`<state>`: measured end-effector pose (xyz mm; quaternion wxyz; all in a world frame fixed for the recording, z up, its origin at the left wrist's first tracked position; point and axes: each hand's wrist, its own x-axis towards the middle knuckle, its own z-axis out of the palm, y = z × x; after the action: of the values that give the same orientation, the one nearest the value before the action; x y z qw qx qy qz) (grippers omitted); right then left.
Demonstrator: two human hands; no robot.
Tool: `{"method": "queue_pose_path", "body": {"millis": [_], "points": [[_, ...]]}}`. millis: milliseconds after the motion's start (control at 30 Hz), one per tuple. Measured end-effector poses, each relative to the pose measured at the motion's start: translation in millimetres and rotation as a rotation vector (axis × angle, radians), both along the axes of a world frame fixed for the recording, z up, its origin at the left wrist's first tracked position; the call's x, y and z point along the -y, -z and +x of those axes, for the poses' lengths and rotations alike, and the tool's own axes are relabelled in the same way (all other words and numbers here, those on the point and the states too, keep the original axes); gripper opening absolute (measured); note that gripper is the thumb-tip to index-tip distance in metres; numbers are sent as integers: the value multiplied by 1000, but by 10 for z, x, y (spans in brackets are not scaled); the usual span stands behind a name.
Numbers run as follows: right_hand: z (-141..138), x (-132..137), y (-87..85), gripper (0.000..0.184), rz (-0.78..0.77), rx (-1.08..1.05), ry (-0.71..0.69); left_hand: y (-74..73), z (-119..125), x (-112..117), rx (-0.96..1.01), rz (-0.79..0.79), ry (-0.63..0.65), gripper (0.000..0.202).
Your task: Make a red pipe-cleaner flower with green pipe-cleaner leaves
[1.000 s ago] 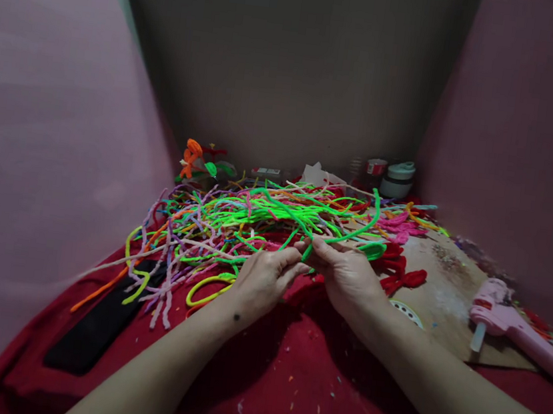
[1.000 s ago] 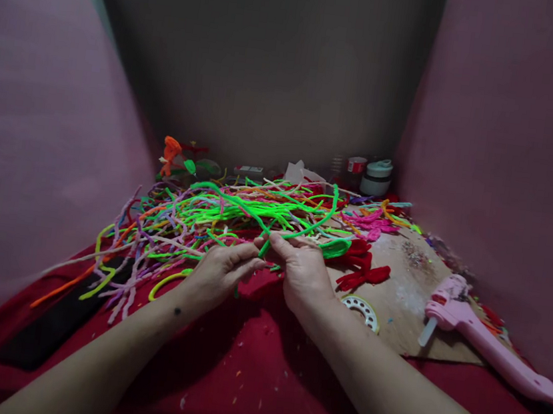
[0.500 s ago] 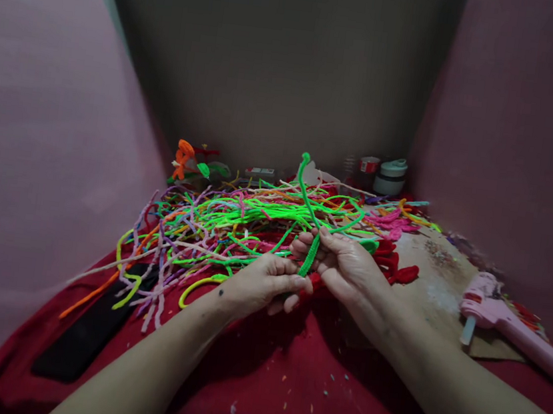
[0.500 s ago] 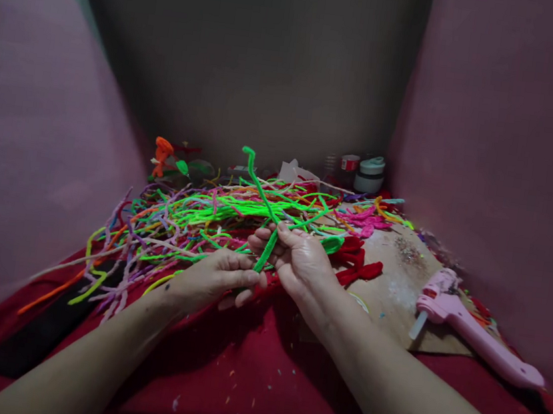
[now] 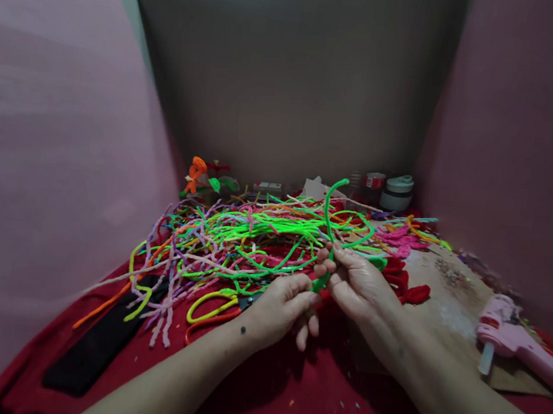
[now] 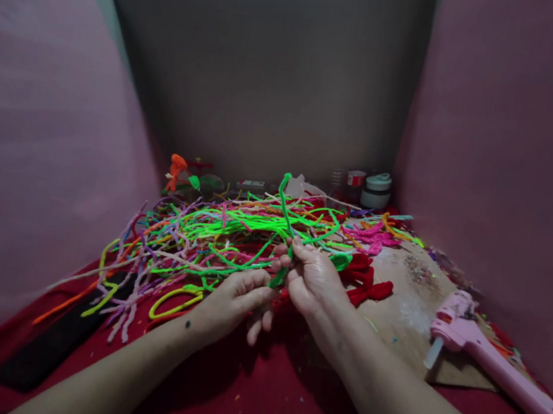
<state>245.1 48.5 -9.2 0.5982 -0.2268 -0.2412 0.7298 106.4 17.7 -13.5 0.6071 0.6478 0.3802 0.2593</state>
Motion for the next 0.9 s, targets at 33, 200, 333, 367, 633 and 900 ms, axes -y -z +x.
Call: {"method": "queue_pose_path", "body": {"millis": [33, 200, 333, 367, 633, 900], "points": [[-1, 10, -12, 12, -25, -10, 3, 12, 0, 15, -37, 38, -5, 20], [-48, 123, -106, 17, -186, -31, -16, 15, -29, 106, -245, 391, 85, 29], [-98, 180, -107, 21, -199, -3, -52, 9, -59, 138, -301, 680, 200, 27], [-106, 186, -100, 21, -194, 3, -62, 11, -63, 141, -308, 725, 212, 26], [-105, 181, -67, 13, -70, 22, -116, -31, -109, 44, -338, 671, 107, 28], [-113, 201, -23, 11, -45, 123, -274, -207, -204, -116, 23, 279, -214, 24]]}}
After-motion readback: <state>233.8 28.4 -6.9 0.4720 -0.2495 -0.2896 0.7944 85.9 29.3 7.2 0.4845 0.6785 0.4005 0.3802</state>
